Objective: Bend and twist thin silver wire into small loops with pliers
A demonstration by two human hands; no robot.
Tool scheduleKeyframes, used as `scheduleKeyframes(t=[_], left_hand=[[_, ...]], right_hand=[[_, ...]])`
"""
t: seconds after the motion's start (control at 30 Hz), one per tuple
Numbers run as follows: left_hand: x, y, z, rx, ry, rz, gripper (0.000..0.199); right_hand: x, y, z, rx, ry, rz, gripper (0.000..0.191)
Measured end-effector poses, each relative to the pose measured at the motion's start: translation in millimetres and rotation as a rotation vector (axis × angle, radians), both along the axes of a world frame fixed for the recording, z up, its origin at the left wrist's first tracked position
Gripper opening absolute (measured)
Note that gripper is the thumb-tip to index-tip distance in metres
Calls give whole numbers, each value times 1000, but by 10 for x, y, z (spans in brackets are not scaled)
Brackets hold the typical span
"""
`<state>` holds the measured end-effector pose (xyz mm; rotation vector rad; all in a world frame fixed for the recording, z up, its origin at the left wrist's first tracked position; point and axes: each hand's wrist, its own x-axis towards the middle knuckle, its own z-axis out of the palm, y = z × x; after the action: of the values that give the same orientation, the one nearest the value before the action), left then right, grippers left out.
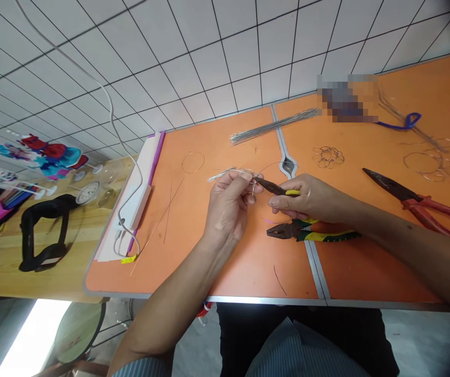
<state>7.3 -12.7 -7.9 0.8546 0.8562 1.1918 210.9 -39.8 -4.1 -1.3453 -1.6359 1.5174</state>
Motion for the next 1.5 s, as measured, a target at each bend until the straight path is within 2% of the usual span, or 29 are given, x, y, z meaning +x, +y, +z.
scheduleKeyframes(t=[0.2,0.4,0.47,0.53,0.7,0.87,1.1,1.27,1.5], left_hand=[[1,-5,8,49,10,10,28],[17,1,-2,176,111,131,26],[17,6,-16,206,135,155,23],[18,13,-30,212,150,162,22],[40,25,-46,205,132,150,24],[55,12,-46,238,148,163,22],[69,-15,-52,268,128,179,18],[79,-26,-50,212,90,158,24],[108,-20,-50,100,-41,146,21]], right_hand=[[-28,20,-181,-181,232,35,38],[-10,48,-139,-114,87,38,34],[-12,33,-115,-51,24,25,34],[-34,5,-112,85,-91,6,36],[-158,-96,-169,512,-655,-147,36],[-247,-171,-153,624,-971,-190,38],[-263,-177,-130,693,-1082,-218,40],[-293,-172,-136,765,-1073,-234,38],[-315,-161,-146,778,-1110,-241,37]])
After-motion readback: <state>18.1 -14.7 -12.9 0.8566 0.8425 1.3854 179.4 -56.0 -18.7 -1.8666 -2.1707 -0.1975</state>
